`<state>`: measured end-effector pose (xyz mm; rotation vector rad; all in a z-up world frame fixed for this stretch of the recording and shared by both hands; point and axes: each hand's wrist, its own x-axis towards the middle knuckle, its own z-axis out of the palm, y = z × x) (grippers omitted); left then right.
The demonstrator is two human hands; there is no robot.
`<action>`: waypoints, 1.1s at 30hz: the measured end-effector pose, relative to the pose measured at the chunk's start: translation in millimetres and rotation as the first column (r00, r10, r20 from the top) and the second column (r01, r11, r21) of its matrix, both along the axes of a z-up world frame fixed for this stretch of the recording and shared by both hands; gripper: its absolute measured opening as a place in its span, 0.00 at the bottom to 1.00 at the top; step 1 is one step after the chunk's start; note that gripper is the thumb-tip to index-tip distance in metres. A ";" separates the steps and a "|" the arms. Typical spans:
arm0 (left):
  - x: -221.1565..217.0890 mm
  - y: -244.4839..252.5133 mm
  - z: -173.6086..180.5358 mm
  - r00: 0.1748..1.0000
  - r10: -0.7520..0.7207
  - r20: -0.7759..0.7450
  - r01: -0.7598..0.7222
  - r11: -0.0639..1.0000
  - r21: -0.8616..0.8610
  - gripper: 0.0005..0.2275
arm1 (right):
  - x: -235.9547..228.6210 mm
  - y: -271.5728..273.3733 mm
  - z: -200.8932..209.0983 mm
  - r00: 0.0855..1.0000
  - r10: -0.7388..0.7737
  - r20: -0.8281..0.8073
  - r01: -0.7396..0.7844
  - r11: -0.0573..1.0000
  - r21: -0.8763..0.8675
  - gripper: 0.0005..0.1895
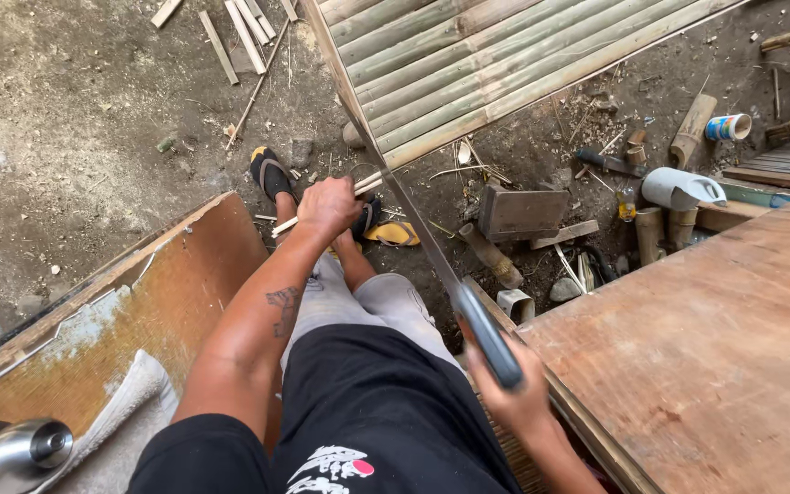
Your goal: The person assembles a bamboo structure by hammering nails into bamboo strips and securing them to a larger bamboo frame. They use a hammer and a hand saw to cut and fit the pieces, working methodically to build the structure.
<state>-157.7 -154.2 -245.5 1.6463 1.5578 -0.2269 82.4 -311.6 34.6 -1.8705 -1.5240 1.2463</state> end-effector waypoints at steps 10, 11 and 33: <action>-5.6 1.7 8.6 1.000 0.007 0.026 -0.007 1.000 0.023 0.13 | 7.2 3.9 -69.8 0.987 0.046 -0.156 -0.035 0.997 0.067 0.08; -2.4 -0.9 8.5 1.000 0.001 0.027 -0.002 0.999 0.038 0.13 | 19.8 -20.9 -43.5 0.998 0.011 -0.055 -0.014 0.997 -0.071 0.16; 3.0 2.7 12.6 0.998 -0.037 -0.043 0.035 0.999 -0.039 0.14 | -37.3 74.0 -115.7 0.991 0.074 0.110 -0.112 0.909 0.402 0.09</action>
